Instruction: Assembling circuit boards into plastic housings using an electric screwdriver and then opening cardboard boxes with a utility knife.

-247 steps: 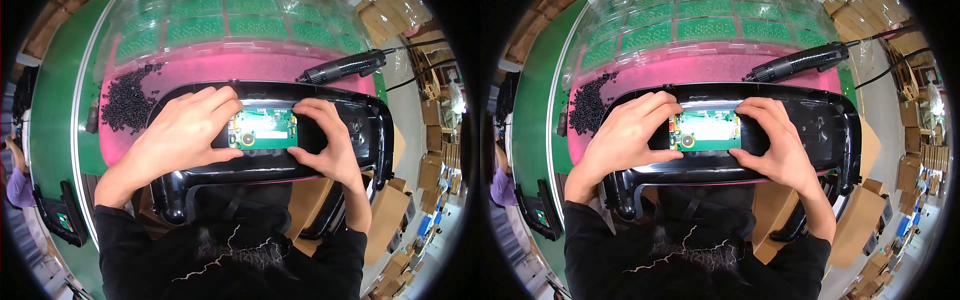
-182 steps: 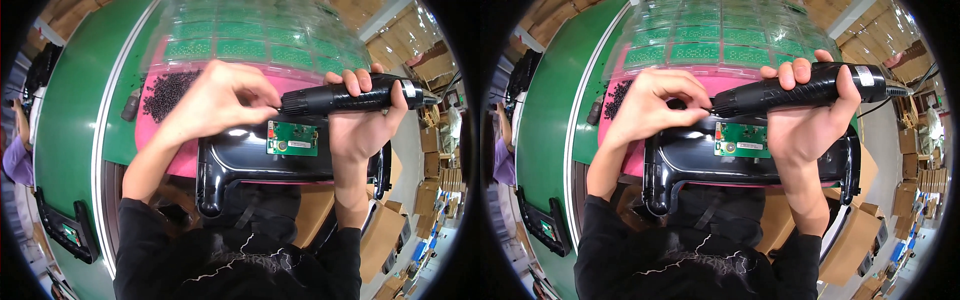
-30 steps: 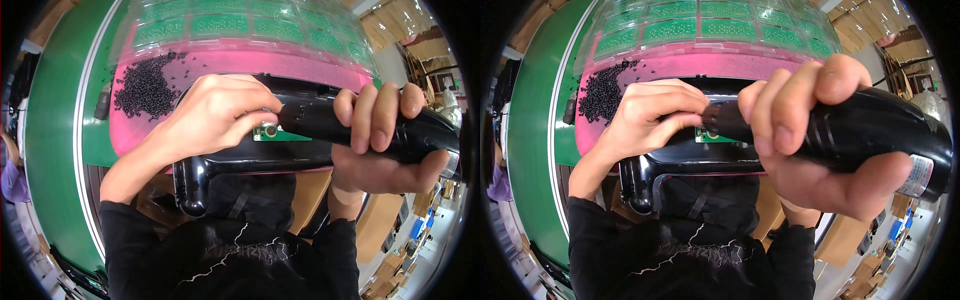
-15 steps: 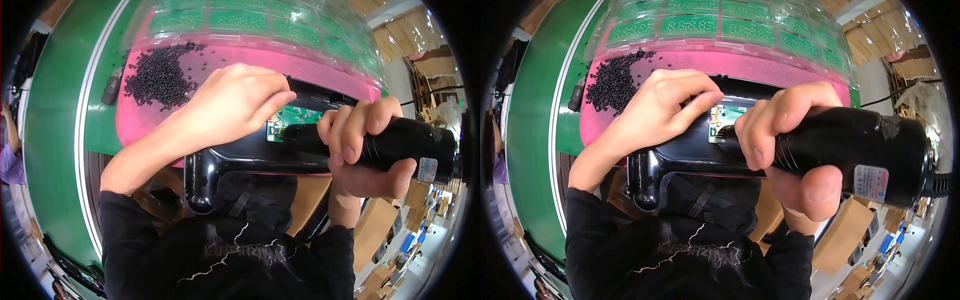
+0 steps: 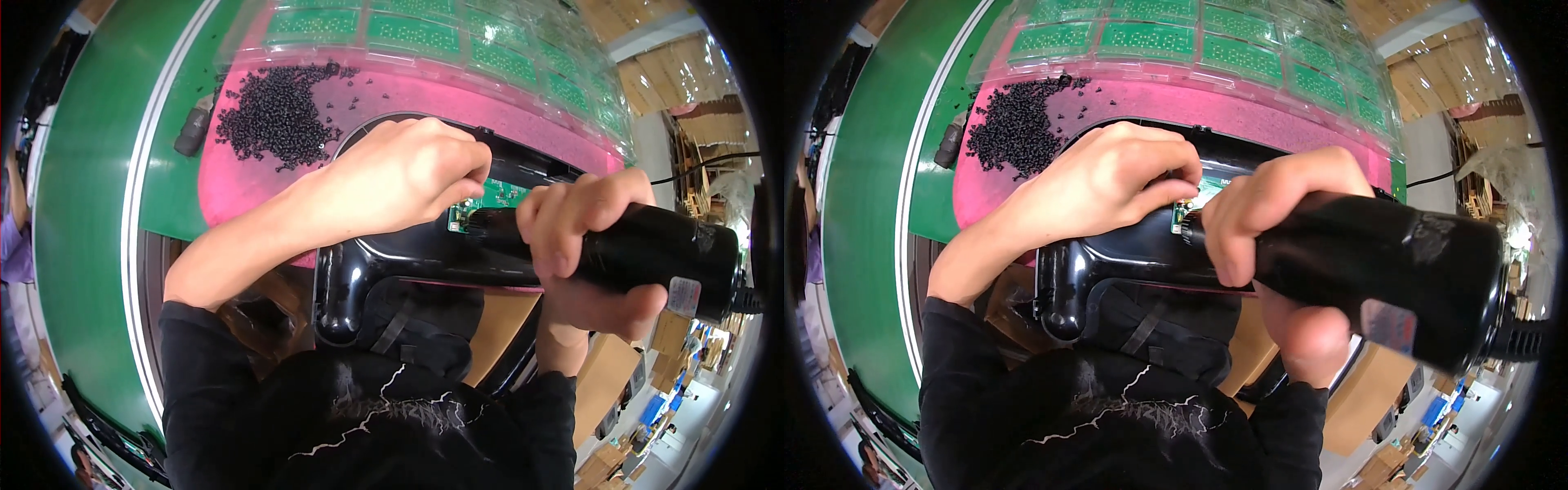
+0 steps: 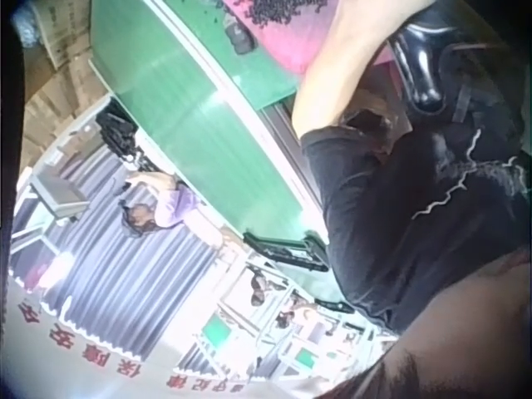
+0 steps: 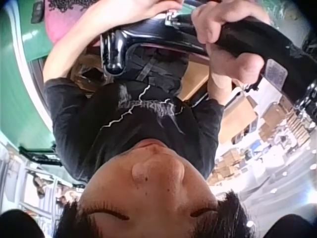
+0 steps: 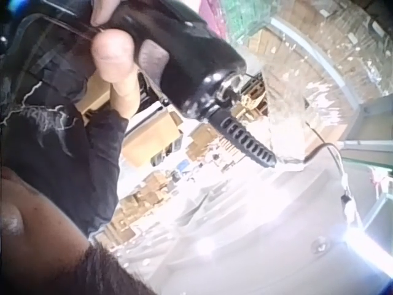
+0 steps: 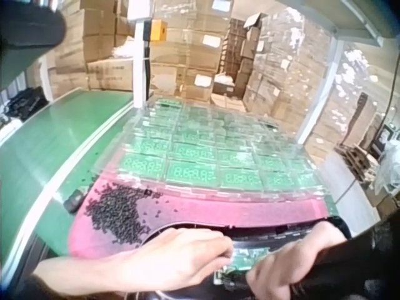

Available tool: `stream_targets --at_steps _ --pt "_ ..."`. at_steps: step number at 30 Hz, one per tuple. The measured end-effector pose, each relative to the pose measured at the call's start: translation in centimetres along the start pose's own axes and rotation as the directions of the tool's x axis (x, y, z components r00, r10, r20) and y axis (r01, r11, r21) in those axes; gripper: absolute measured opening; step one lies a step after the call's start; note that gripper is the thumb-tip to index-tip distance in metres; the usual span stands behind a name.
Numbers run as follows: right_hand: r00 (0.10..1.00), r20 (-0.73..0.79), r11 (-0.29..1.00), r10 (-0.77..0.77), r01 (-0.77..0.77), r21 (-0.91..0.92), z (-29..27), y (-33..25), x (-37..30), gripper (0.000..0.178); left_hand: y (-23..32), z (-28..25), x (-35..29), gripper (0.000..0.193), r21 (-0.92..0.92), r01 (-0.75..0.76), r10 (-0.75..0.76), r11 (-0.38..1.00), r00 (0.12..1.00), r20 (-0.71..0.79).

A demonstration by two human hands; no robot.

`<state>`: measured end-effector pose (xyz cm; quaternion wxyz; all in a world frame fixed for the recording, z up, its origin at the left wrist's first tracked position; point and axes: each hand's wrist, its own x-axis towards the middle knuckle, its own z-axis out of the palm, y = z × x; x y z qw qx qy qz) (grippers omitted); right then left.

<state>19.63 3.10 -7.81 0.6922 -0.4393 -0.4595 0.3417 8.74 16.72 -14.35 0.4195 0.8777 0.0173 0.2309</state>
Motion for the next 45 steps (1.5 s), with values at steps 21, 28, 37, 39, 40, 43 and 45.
stream_targets --at_steps 21,28,37,39,40,43,45 --pt "0.953 -0.018 0.932 -0.303 0.3 0.206 -7.0 -5.5 -1.7 0.05 2.5 2.6 3.8 0.022 -0.212 -0.041 0.091 0.976 0.969 0.231" --pt "0.978 -0.183 0.991 -0.097 0.078 -0.108 -10.6 -5.9 -3.3 0.055 1.8 2.7 4.6 0.056 -0.154 -0.167 0.158 0.974 0.985 -0.068" --pt "0.966 -0.257 1.0 -0.028 0.028 -0.005 -12.5 -4.6 -3.1 0.055 1.9 3.0 5.4 0.022 -0.207 -0.16 0.126 0.965 0.977 -0.17" --pt "0.971 -0.238 1.0 -0.019 0.015 -0.019 -12.6 -4.6 -2.8 0.054 2.1 3.6 5.6 0.026 -0.145 -0.097 0.059 0.985 0.967 -0.246" --pt "0.973 -0.232 0.999 -0.017 0.007 -0.044 -12.4 -4.5 -2.7 0.054 2.3 3.4 5.7 0.026 -0.144 -0.096 0.059 0.985 0.968 -0.242" --pt "0.963 -0.266 0.985 -0.038 -0.009 -0.174 -10.9 -4.5 -2.6 0.053 2.7 2.8 6.1 0.026 0.189 -0.011 0.048 0.982 0.98 -0.194" --pt "0.966 -0.257 0.964 0.0 -0.068 -0.255 -10.9 -4.9 -3.0 0.06 2.6 2.4 6.0 0.022 0.356 -0.02 0.066 0.934 0.991 -0.118"
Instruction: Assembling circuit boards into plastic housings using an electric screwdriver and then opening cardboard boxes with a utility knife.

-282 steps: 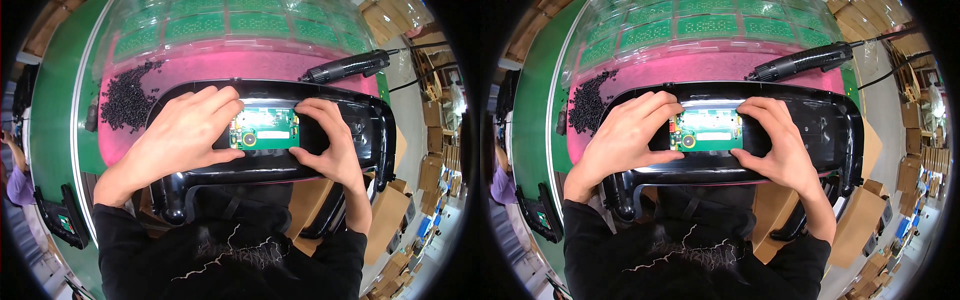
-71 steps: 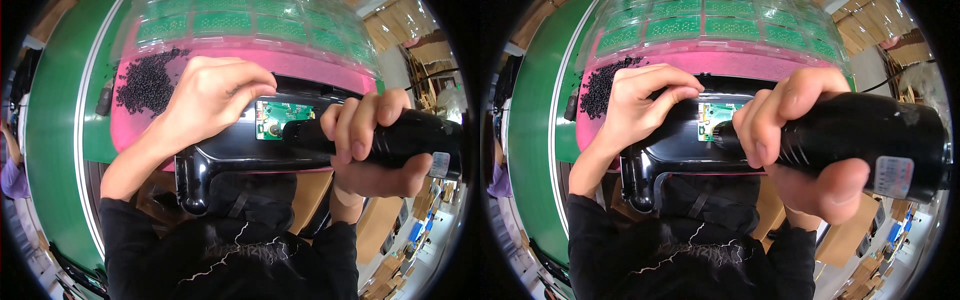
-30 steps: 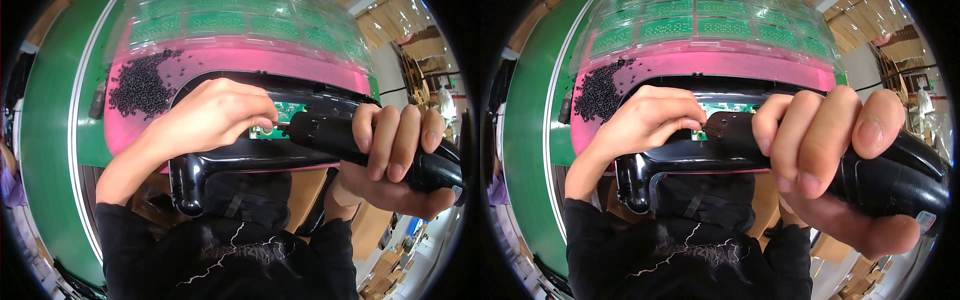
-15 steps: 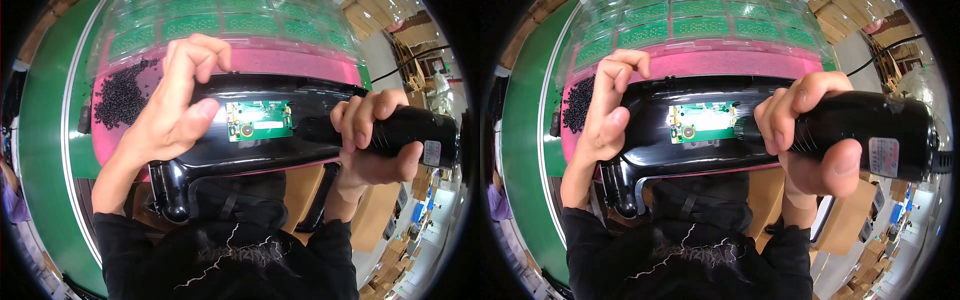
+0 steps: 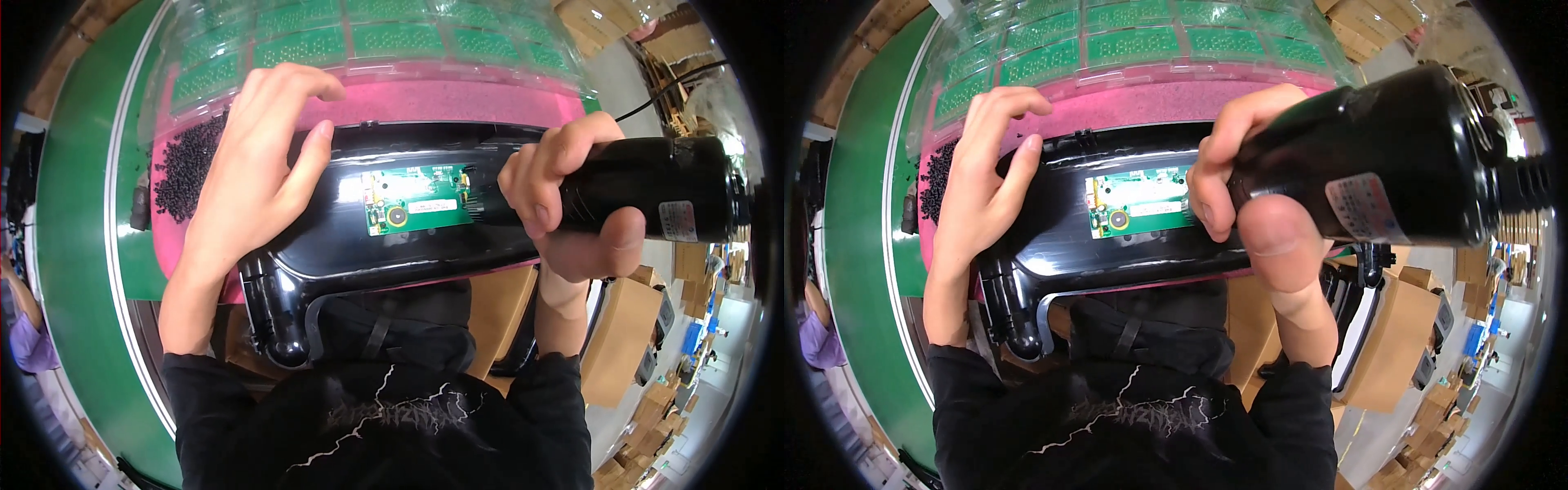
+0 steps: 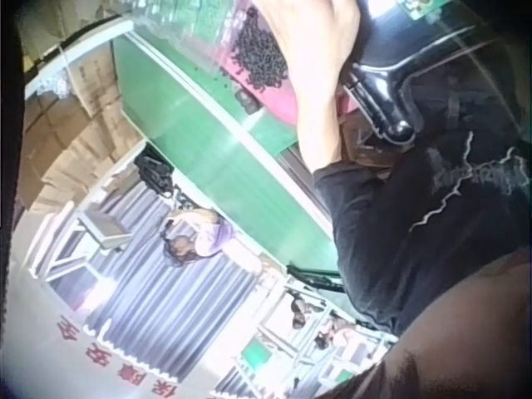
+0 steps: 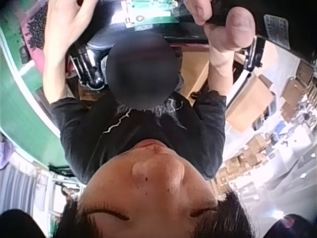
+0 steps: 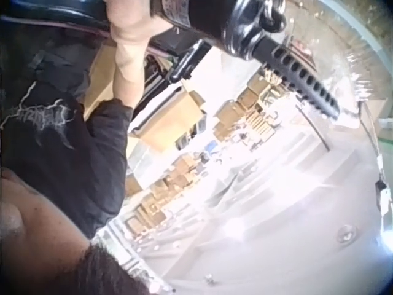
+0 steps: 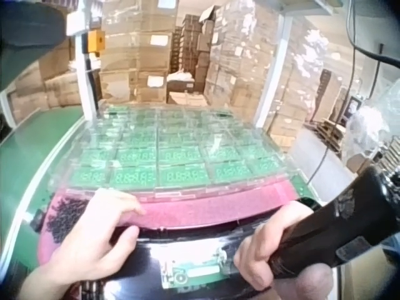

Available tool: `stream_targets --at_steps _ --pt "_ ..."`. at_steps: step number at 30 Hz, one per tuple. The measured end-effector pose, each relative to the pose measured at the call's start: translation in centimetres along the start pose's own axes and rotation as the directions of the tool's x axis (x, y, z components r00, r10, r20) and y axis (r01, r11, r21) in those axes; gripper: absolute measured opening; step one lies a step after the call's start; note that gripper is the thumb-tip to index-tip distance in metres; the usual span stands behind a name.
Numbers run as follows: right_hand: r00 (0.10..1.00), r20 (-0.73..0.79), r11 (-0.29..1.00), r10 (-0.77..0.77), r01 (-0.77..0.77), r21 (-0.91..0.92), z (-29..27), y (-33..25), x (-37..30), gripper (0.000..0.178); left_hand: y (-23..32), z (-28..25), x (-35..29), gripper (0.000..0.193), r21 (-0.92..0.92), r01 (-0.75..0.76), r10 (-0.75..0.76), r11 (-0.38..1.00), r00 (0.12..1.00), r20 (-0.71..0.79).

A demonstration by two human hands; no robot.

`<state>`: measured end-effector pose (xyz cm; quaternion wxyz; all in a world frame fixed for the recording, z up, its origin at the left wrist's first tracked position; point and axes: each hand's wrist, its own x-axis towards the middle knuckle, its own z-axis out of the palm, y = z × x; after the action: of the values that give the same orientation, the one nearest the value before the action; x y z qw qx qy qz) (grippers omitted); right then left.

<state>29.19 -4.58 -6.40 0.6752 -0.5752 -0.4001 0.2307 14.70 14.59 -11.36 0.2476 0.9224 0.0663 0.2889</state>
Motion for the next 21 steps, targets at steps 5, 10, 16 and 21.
stream_targets --at_steps 5,10,16,21 --pt "0.991 0.131 0.934 0.027 -0.072 0.351 -2.5 0.3 1.7 0.066 0.2 -0.4 -0.9 0.024 0.065 0.115 -0.127 0.991 0.959 0.252" --pt "0.831 -0.355 0.71 0.428 -0.066 0.701 -5.5 -1.8 3.1 0.032 2.8 -1.6 -0.2 0.02 0.174 -0.037 -0.004 0.984 0.973 0.23" --pt "0.8 -0.467 0.768 0.377 0.012 0.64 -8.1 -4.7 -1.0 0.036 4.5 -1.8 0.6 0.018 0.203 -0.005 -0.061 0.979 0.946 0.318" --pt "0.452 -0.734 0.801 -0.507 0.561 -0.208 -18.4 -7.1 -9.9 0.025 9.1 -2.1 0.0 0.016 0.04 0.025 -0.028 0.999 0.996 0.079"
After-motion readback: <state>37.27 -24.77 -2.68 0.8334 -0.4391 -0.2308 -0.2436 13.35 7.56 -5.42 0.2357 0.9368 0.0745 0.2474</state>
